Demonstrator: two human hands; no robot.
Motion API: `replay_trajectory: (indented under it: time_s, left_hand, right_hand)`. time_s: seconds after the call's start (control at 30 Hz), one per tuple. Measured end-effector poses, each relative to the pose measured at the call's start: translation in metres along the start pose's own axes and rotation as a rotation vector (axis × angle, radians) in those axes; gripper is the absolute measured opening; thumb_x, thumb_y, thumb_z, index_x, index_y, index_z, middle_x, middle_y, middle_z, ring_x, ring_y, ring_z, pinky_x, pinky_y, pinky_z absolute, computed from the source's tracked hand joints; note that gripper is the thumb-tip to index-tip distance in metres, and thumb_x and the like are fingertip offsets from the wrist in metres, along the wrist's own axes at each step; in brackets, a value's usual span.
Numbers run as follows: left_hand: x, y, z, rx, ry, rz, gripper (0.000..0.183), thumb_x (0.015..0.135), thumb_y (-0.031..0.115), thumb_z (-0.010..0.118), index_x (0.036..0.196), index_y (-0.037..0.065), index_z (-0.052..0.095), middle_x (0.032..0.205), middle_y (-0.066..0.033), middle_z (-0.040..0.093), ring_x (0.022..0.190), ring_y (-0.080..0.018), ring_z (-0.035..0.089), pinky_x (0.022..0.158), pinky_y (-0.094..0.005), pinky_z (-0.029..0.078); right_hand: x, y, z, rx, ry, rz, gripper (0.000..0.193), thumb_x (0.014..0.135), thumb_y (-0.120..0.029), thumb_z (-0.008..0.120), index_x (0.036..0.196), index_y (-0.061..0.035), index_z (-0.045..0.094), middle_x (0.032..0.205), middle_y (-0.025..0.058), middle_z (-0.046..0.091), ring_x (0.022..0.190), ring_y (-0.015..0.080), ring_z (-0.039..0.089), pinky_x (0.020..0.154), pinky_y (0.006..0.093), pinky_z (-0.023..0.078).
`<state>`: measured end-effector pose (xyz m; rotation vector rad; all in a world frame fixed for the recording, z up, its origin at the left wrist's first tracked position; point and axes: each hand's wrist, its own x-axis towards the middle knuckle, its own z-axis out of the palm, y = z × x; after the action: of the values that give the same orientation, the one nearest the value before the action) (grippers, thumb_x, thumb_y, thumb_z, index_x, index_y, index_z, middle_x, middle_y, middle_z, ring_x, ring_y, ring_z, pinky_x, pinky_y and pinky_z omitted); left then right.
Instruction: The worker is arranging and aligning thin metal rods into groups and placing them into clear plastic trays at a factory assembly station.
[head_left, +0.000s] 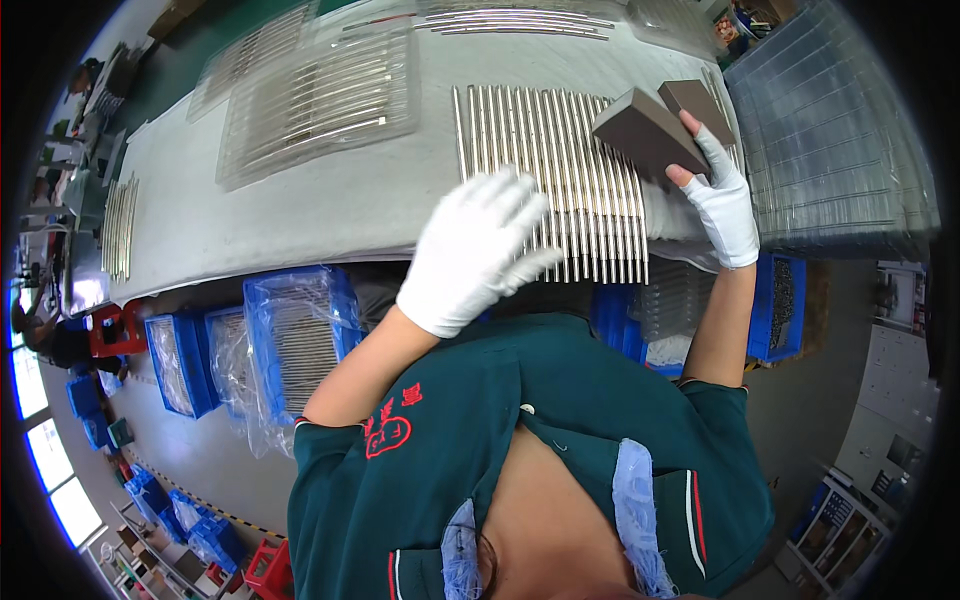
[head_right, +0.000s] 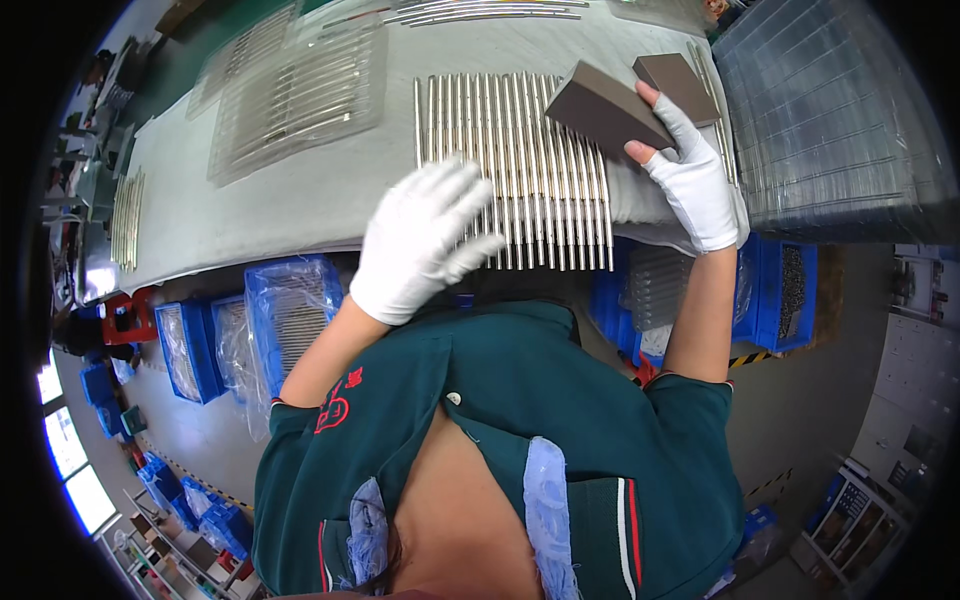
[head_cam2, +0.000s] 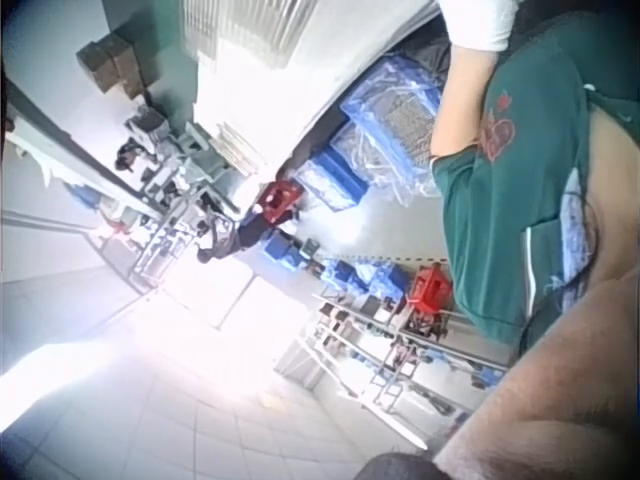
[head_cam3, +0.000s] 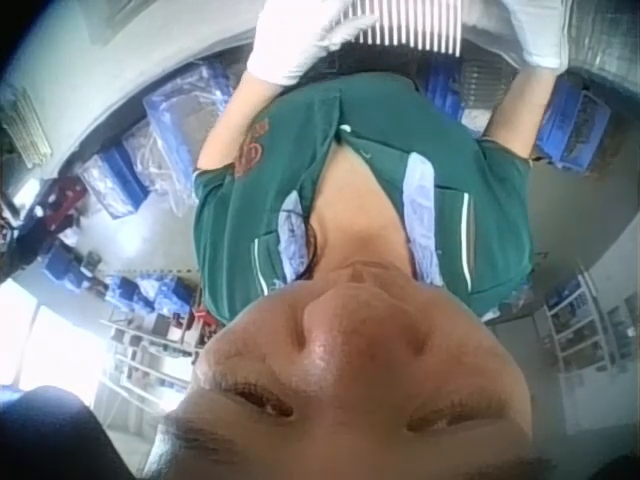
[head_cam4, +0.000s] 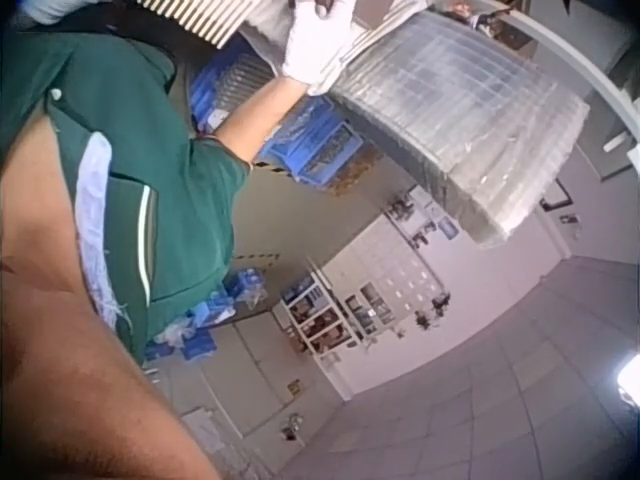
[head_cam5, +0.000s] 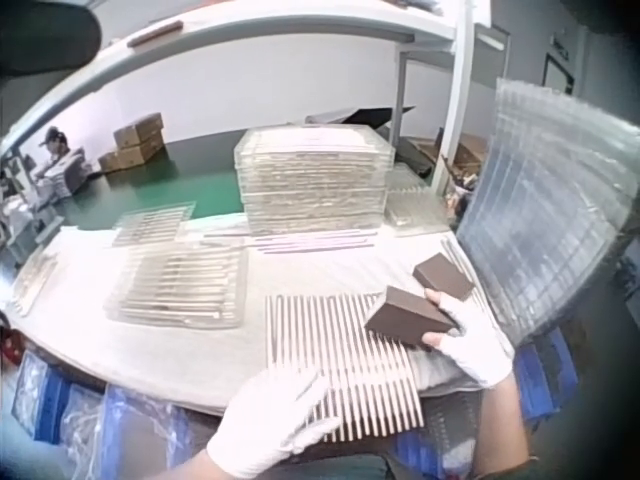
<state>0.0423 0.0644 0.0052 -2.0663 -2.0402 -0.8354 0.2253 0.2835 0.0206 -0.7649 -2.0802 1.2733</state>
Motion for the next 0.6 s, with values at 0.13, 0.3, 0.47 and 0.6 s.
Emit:
replay_trajectory:
  time_s: [0.13,0.3,0.47,0.6]
  left_hand:
    - [-0.010,-0.034,-0.002,0.216,0.003,-0.181,0.038,0.078,0.036,0.066,0.104,0.008,0.062,0.104,-0.0191,0.060,0.103,-0.0375,0.056,0.087,-0.0424,0.046]
    - [-0.013,-0.028,-0.002,0.124,-0.048,-0.162,0.040,0.078,0.039,0.066,0.108,0.014,0.062,0.104,-0.0241,0.059,0.104,-0.0406,0.056,0.086,-0.0440,0.046]
    - [-0.013,-0.029,0.001,0.139,-0.051,-0.163,0.039,0.079,0.040,0.064,0.108,0.014,0.062,0.105,-0.0248,0.058,0.104,-0.0412,0.056,0.086,-0.0444,0.046]
    - [-0.016,-0.027,0.002,0.161,-0.038,-0.186,0.040,0.079,0.040,0.064,0.111,0.015,0.062,0.108,-0.0253,0.058,0.106,-0.0410,0.055,0.088,-0.0436,0.046]
  right_hand:
    - [0.002,-0.002,-0.009,-0.056,-0.189,0.041,0.052,0.080,0.001,0.065,0.130,-0.0066,0.052,0.126,0.0037,0.054,0.107,0.0113,0.053,0.091,0.0244,0.044]
    - [0.017,0.001,0.016,0.108,-0.364,-0.006,0.051,0.079,0.004,0.063,0.127,-0.0107,0.055,0.124,0.0074,0.058,0.110,0.0179,0.057,0.093,0.0278,0.045]
    - [0.029,-0.030,0.082,-0.159,-0.451,-0.268,0.053,0.077,0.013,0.058,0.126,-0.0086,0.056,0.125,0.0071,0.058,0.114,0.0151,0.054,0.095,0.0275,0.045]
    - [0.027,-0.016,0.035,0.175,-0.430,0.117,0.051,0.079,0.008,0.059,0.128,-0.0068,0.053,0.122,0.0078,0.059,0.113,0.0141,0.054,0.098,0.0276,0.045]
